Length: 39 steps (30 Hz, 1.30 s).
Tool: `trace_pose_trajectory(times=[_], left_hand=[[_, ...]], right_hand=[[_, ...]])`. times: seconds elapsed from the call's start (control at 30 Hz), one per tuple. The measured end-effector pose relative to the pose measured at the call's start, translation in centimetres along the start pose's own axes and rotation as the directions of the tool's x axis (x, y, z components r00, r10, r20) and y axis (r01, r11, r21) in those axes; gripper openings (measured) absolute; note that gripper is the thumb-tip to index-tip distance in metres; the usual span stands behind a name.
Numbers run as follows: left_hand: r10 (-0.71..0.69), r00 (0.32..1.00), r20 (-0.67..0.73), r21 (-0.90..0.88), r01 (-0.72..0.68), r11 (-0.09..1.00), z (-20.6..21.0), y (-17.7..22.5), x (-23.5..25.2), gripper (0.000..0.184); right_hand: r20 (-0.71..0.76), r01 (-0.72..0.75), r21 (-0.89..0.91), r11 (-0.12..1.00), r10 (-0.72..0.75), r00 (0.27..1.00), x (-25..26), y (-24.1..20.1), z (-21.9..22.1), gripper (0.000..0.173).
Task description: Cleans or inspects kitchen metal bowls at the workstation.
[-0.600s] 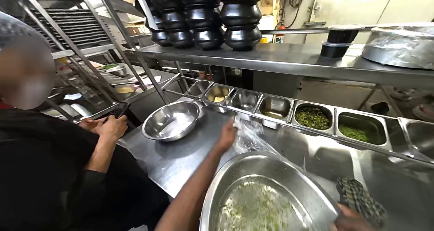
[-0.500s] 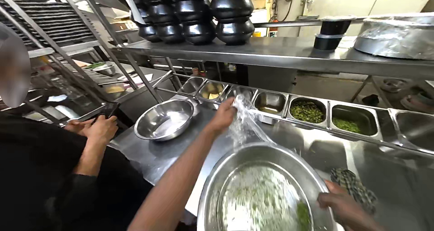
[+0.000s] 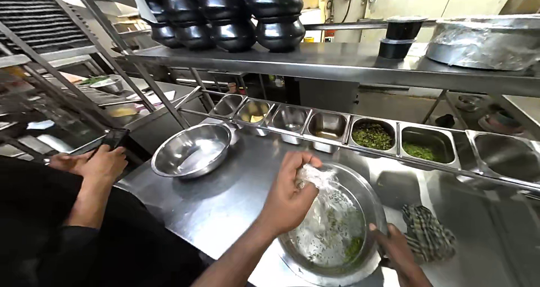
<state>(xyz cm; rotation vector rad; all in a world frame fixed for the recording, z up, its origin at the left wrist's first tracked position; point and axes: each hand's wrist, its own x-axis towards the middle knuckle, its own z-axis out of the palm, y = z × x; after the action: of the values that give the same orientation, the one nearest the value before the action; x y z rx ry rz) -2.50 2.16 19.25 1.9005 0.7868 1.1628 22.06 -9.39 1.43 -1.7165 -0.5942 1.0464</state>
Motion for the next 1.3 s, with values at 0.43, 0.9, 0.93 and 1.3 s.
trace_pose_trajectory(times=[0.43,0.9,0.93,1.3], left_hand=[[-0.424,0.769,0.478,0.316,0.300,0.900,4.9,-10.1,-4.2,0.037],[-0.479,0.871,0.109,0.605,0.324,0.728,1.5,-6.8,-0.9,0.040],[-0.393,0.917,-0.062,0.536,0.363,0.762,-0.6,-6.8,-0.7,0.041],[-0.646,0.763,-0.014,0.027,0.646,0.763,0.3,-14.9,-3.5,0.045]], right_hand=[[-0.188,0.889,-0.084,0.450,-0.883,0.430,-6.8,-11.0,-2.2,0.036],[0.482,0.680,-0.396,0.617,-0.491,0.726,0.6,-2.3,-0.4,0.050],[0.462,0.704,-0.435,0.561,-0.532,0.709,0.7,-1.7,-0.4,0.050],[0.600,0.899,-0.429,0.090,-0.715,0.358,-3.1,4.4,-0.7,0.033]])
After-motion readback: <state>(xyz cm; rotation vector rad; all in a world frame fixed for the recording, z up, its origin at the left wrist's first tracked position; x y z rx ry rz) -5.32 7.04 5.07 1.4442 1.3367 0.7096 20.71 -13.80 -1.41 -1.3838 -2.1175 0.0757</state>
